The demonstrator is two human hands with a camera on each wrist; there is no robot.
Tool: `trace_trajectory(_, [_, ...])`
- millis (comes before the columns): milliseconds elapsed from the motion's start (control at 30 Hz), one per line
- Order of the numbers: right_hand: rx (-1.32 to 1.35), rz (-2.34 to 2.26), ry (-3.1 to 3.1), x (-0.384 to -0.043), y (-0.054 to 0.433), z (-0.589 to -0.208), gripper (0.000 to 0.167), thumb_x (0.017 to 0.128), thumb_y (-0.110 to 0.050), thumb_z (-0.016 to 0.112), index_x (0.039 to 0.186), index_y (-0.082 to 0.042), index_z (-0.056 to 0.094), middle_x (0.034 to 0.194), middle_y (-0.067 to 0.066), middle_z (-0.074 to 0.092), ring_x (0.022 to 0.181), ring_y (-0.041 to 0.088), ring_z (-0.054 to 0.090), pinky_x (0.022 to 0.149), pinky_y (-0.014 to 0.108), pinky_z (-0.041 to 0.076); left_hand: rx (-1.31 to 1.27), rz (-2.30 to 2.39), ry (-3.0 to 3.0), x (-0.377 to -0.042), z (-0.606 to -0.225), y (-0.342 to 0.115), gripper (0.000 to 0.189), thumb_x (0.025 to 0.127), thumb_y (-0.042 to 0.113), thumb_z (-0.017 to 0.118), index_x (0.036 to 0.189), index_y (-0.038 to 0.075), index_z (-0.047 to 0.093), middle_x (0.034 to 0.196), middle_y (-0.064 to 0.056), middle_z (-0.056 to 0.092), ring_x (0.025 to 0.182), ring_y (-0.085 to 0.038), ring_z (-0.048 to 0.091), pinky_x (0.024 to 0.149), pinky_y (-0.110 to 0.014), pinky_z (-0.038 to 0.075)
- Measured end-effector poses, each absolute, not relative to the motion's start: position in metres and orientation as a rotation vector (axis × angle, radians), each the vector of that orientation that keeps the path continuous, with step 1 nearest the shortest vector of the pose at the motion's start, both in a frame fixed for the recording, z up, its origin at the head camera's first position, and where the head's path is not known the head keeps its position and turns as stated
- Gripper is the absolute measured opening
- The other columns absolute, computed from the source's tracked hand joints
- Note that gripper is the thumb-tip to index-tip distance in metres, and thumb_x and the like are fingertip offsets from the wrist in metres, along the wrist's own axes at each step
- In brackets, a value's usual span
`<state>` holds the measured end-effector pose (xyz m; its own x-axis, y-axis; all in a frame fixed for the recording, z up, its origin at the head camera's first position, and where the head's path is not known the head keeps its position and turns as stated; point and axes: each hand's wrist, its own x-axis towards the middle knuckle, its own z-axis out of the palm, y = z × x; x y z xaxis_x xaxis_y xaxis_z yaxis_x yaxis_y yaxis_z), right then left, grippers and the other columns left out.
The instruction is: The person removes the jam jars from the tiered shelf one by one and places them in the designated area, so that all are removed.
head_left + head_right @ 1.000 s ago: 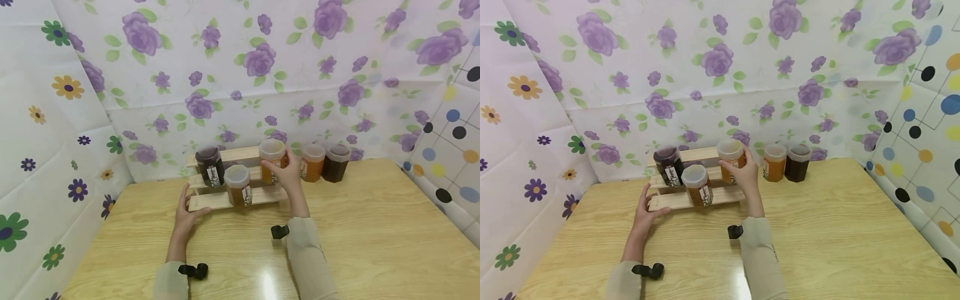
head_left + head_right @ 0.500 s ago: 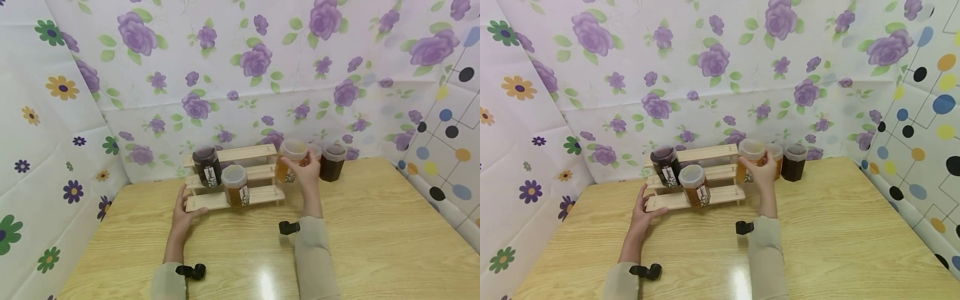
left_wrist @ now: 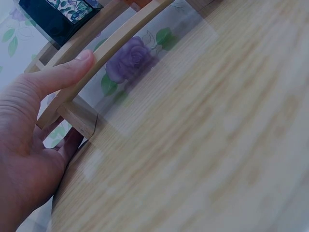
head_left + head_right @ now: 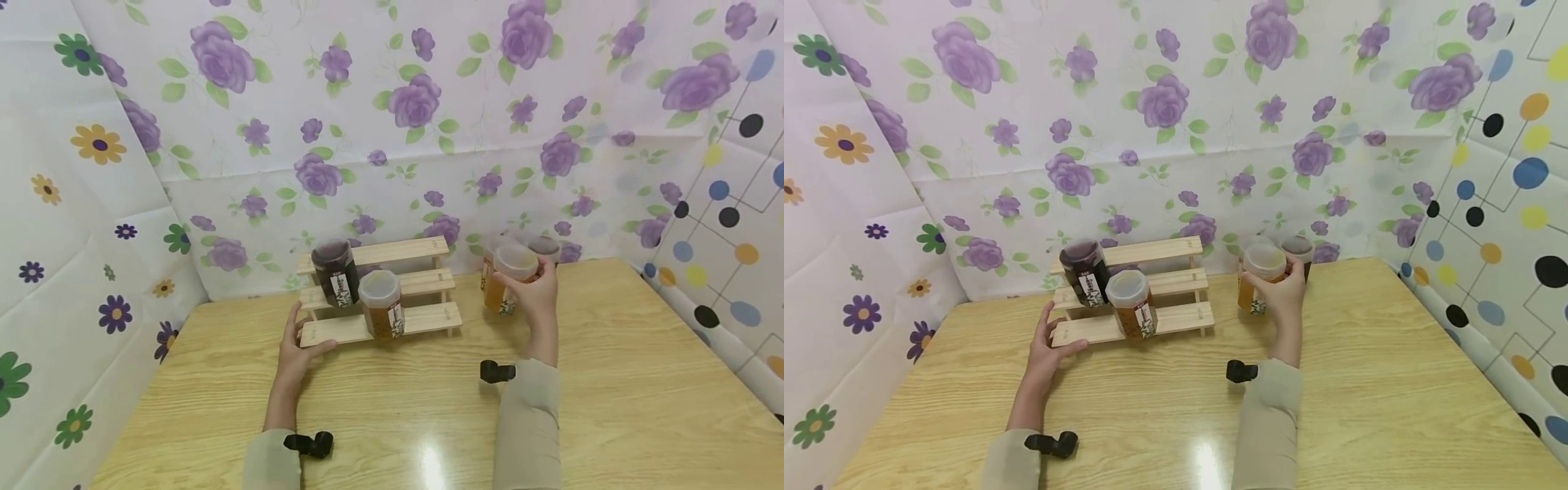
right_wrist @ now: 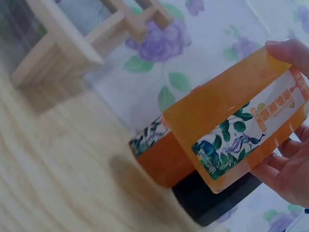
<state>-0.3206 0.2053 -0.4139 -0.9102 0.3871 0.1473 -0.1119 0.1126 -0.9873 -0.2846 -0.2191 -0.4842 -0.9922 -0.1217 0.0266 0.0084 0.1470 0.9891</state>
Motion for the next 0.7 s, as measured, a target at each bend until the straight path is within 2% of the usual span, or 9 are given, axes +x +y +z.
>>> trace_trajectory(200, [-0.334, 1.901, -2.068, -0.323, 0.212, -0.427, 0.084, 0.077, -0.013, 0.082, 0.144, -0.007, 0.030, 0.122, -0.004, 0.043, 0.121, 0.019, 0.044, 0.106, 0.037, 0.041, 0.113, -1.994, -2.298, -0.285, -0.484, -0.219, 0.109, 0.079, 0.005, 0.080, 0.155, 0.044, 0.011, 0.153, -0.012, 0.031, 0.132, -0.027, 0.040, 0.086, -0.014, 0.043])
trace_trajectory(467, [-0.376, 2.010, -2.018, -0.328, 0.215, -0.443, 0.083, 0.077, 0.000, 0.078, 0.144, -0.005, 0.028, 0.121, -0.008, 0.041, 0.126, 0.020, 0.042, 0.111, 0.037, 0.036, 0.147, -2.039, -2.304, -0.280, -0.473, -0.217, 0.110, 0.079, 0.000, 0.078, 0.157, 0.037, 0.010, 0.154, -0.014, 0.029, 0.132, -0.028, 0.039, 0.084, -0.012, 0.043])
trace_trajectory(567, [-0.362, 2.024, -2.020, -0.329, 0.216, -0.444, 0.084, 0.077, 0.000, 0.078, 0.144, -0.006, 0.027, 0.124, -0.006, 0.041, 0.129, 0.021, 0.042, 0.112, 0.038, 0.035, 0.119, -1.987, -2.311, -0.285, -0.484, -0.220, 0.110, 0.078, 0.007, 0.081, 0.155, 0.042, 0.011, 0.153, -0.013, 0.031, 0.131, -0.028, 0.040, 0.085, -0.015, 0.043])
trace_trajectory(700, [-0.357, 2.036, -2.013, -0.330, 0.216, -0.444, 0.083, 0.077, 0.000, 0.078, 0.144, -0.007, 0.028, 0.124, -0.007, 0.041, 0.131, 0.022, 0.041, 0.112, 0.038, 0.035, 0.048, -1.939, -2.284, -0.285, -0.488, -0.220, 0.110, 0.075, 0.015, 0.085, 0.155, 0.042, 0.015, 0.150, -0.018, 0.033, 0.124, -0.026, 0.044, 0.085, -0.018, 0.044])
